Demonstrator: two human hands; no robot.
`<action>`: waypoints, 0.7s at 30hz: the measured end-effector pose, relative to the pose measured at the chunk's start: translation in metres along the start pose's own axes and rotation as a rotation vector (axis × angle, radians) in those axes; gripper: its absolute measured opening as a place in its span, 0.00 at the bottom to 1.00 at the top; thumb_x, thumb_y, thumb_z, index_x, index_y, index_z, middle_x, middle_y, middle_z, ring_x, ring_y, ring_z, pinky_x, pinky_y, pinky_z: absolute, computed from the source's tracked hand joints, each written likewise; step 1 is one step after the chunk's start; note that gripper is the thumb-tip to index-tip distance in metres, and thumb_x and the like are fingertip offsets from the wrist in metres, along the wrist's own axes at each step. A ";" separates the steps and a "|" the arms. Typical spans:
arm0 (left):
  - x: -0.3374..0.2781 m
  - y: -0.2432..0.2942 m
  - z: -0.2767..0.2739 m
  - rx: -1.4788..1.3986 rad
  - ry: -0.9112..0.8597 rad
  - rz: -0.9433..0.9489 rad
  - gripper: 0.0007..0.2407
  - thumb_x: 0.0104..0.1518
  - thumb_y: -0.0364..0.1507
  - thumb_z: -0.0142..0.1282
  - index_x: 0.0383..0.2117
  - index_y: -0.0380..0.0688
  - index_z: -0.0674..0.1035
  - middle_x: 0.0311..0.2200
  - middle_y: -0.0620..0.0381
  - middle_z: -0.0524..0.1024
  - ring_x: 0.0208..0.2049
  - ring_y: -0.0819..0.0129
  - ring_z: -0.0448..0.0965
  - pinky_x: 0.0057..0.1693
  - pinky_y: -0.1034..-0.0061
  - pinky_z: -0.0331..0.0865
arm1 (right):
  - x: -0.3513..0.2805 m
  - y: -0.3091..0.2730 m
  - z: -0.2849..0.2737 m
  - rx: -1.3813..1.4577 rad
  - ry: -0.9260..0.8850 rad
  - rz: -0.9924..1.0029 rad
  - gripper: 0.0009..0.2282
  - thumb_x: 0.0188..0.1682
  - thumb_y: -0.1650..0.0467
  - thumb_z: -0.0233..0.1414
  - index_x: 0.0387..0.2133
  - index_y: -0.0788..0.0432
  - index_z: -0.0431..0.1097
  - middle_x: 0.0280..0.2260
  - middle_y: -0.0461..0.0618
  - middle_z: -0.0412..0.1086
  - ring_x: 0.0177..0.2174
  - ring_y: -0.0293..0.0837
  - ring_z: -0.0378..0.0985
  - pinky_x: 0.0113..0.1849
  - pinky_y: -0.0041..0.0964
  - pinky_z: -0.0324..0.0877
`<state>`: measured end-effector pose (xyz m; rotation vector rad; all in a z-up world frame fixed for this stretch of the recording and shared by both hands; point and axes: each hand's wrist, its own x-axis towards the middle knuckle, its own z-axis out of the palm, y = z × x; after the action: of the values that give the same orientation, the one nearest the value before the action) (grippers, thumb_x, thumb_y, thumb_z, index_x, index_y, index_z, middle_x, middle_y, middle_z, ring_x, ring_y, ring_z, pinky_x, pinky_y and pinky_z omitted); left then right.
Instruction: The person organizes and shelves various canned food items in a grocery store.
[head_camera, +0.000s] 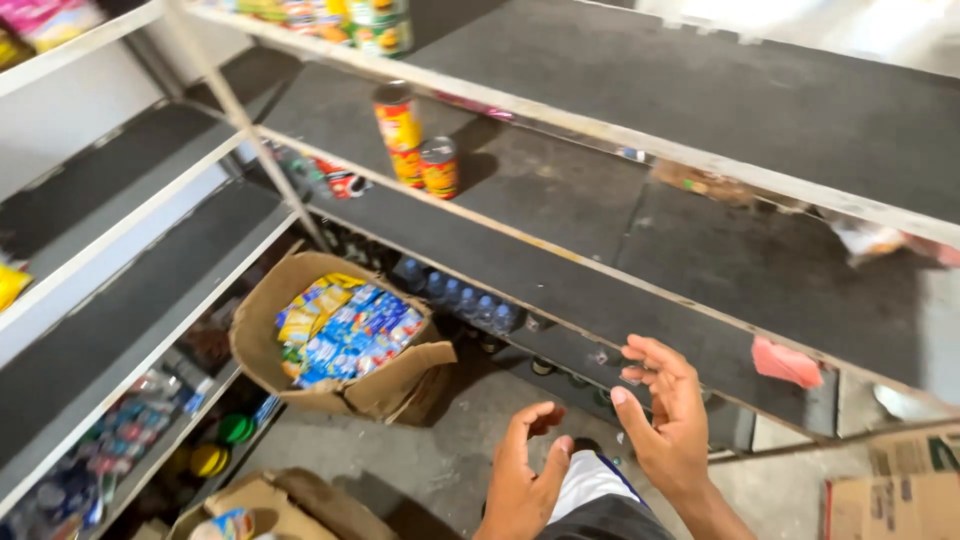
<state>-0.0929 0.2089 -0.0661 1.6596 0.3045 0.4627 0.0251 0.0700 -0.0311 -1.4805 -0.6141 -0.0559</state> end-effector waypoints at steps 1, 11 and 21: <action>0.003 -0.002 0.007 -0.001 -0.029 0.009 0.17 0.56 0.25 0.60 0.52 0.39 0.74 0.47 0.51 0.81 0.50 0.63 0.80 0.59 0.68 0.70 | 0.000 0.000 -0.007 -0.009 0.028 -0.005 0.25 0.47 0.80 0.54 0.59 0.64 0.57 0.60 0.56 0.61 0.56 0.45 0.67 0.54 0.40 0.66; 0.048 0.052 0.087 -0.069 -0.325 0.133 0.17 0.57 0.27 0.60 0.52 0.39 0.75 0.49 0.51 0.80 0.52 0.61 0.79 0.60 0.68 0.69 | 0.006 -0.021 -0.096 -0.157 0.286 -0.164 0.26 0.48 0.80 0.55 0.60 0.64 0.55 0.63 0.57 0.58 0.59 0.47 0.66 0.58 0.41 0.65; 0.104 0.134 0.236 -0.051 -0.449 0.699 0.17 0.63 0.29 0.59 0.57 0.40 0.72 0.57 0.46 0.74 0.62 0.49 0.74 0.69 0.62 0.66 | 0.016 -0.036 -0.243 -0.337 0.554 -0.363 0.25 0.53 0.81 0.57 0.63 0.62 0.55 0.61 0.56 0.59 0.60 0.44 0.65 0.62 0.37 0.66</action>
<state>0.1007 0.0295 0.0567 1.7398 -0.6346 0.5826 0.1095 -0.1562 0.0159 -1.5639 -0.4199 -0.8588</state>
